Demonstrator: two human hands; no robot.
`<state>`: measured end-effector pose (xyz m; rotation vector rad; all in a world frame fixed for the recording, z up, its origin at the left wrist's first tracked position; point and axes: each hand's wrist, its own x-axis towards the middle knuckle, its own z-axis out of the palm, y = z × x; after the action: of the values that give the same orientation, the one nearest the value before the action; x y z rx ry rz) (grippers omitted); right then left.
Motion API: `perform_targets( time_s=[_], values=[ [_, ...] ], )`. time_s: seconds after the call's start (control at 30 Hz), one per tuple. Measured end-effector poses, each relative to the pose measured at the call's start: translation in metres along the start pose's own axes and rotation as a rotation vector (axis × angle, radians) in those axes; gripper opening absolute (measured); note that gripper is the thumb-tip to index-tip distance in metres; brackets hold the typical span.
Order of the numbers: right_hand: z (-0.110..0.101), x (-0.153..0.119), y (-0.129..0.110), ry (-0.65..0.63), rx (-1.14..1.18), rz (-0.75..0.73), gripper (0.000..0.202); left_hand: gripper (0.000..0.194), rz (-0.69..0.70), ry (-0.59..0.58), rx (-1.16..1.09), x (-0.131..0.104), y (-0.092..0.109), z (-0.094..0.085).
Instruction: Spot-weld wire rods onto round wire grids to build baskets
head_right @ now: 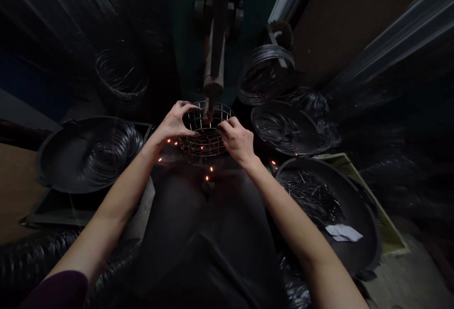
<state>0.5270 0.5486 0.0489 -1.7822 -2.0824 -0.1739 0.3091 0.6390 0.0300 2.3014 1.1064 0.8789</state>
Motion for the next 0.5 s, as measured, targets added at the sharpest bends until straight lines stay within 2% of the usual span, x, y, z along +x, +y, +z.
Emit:
perform_targets(
  time_s=[0.13,0.23,0.3,0.37,0.43,0.5],
  values=[
    [0.004,0.017,0.001,-0.008,0.041,0.037,0.024,0.076,-0.048,-0.031,0.000,0.017,-0.003,-0.003],
    [0.000,0.021,0.002,0.023,0.100,0.071,0.026,0.079,0.016,-0.009,-0.007,0.020,-0.010,-0.003],
    [-0.006,0.011,0.007,0.076,0.215,0.152,0.034,0.090,0.055,0.061,-0.026,0.011,-0.020,0.002],
    [-0.014,-0.007,0.015,0.076,0.426,0.292,0.046,0.105,0.014,0.126,-0.093,-0.006,-0.035,0.011],
    [-0.021,-0.029,0.022,0.001,0.671,0.417,0.056,0.114,-0.092,0.140,-0.224,-0.025,-0.050,0.022],
    [-0.025,-0.050,0.024,-0.108,0.905,0.508,0.058,0.117,-0.190,0.132,-0.357,-0.039,-0.062,0.030]
  ],
)
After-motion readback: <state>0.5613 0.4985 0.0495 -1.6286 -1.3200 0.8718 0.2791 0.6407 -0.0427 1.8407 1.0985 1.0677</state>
